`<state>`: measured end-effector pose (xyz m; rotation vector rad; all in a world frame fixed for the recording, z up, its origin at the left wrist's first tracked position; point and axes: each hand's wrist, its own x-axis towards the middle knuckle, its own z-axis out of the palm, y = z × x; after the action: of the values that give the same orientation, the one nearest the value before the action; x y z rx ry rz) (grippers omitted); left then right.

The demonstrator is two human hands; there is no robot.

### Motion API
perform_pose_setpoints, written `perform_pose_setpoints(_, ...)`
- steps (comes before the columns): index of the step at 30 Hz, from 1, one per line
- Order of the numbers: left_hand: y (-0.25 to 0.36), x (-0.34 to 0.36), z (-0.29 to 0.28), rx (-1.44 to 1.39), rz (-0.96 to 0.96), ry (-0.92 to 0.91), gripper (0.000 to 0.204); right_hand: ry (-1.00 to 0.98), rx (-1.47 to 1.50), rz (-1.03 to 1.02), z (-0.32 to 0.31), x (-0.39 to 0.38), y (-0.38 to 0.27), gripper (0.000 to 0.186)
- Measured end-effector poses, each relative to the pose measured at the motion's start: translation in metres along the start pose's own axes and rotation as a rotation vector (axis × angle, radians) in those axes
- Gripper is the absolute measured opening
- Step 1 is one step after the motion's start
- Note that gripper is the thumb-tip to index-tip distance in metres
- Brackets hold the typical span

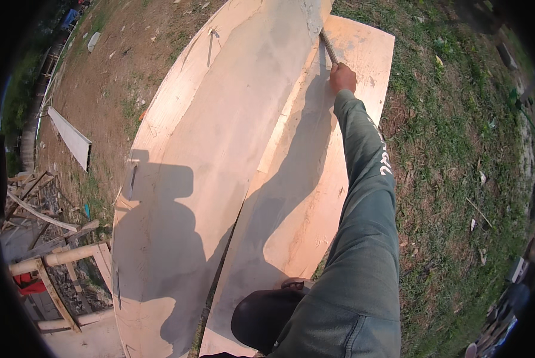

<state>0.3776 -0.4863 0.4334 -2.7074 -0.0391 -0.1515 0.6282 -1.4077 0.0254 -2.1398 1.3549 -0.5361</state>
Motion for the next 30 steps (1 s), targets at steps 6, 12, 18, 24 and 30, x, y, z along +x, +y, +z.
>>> perform_pose_setpoints(6, 0.006, 0.028, 0.019, -0.198, 0.023, 0.124, 0.048, -0.128, -0.009, 0.011, -0.01, 0.02, 0.007, 0.036)
perform_pose_setpoints(12, 0.071, 0.11, 0.059, -0.301, 0.108, 0.013, 0.044, -0.106, 0.006, -0.035, -0.036, -0.035, 0.029, 0.035)
perform_pose_setpoints(18, 0.093, 0.171, 0.167, -0.014, -0.042, -0.057, 0.032, -0.167, 0.079, -0.091, -0.09, -0.137, 0.068, 0.035)
perform_pose_setpoints(24, 0.105, 0.115, 0.112, -0.228, 0.191, 0.219, 0.035, -0.249, 0.175, -0.145, -0.131, -0.244, 0.097, 0.039)
perform_pose_setpoints(30, 0.067, -0.071, 0.17, -0.643, 0.108, -0.285, 0.031, -0.402, 0.389, -0.022, -0.167, -0.381, 0.133, 0.043)
